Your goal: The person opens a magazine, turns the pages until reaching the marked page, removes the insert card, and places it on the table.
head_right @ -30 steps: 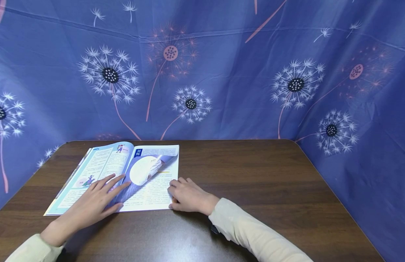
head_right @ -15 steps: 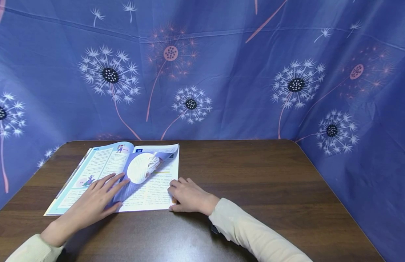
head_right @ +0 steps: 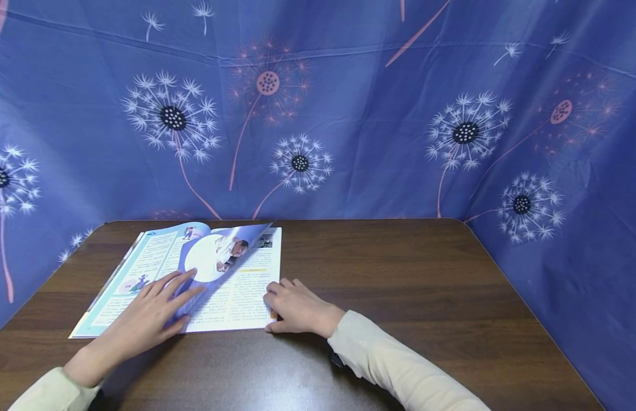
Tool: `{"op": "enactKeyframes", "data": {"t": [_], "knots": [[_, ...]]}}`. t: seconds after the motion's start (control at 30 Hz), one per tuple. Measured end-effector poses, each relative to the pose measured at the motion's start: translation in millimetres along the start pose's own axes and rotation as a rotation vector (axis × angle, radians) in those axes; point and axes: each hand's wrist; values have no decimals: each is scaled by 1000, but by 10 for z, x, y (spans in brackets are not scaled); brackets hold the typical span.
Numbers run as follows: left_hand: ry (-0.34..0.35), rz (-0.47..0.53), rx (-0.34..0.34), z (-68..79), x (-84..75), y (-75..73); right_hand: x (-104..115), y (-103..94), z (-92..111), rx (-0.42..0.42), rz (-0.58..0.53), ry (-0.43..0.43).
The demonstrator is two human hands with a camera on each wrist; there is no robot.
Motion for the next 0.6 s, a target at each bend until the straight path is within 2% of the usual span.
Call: {"op": "enactKeyframes", "data": {"t": [0.3, 0.6], "knots": [[10, 16, 4, 10, 6, -5, 2, 0, -10, 4, 0, -2], [28, 25, -21, 17, 24, 11, 4, -12, -11, 9, 0, -4]]}}
Point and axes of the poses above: each hand's wrist, its own z-axis away from the middle knuckle, its own y-axis out of the palm, x = y × z
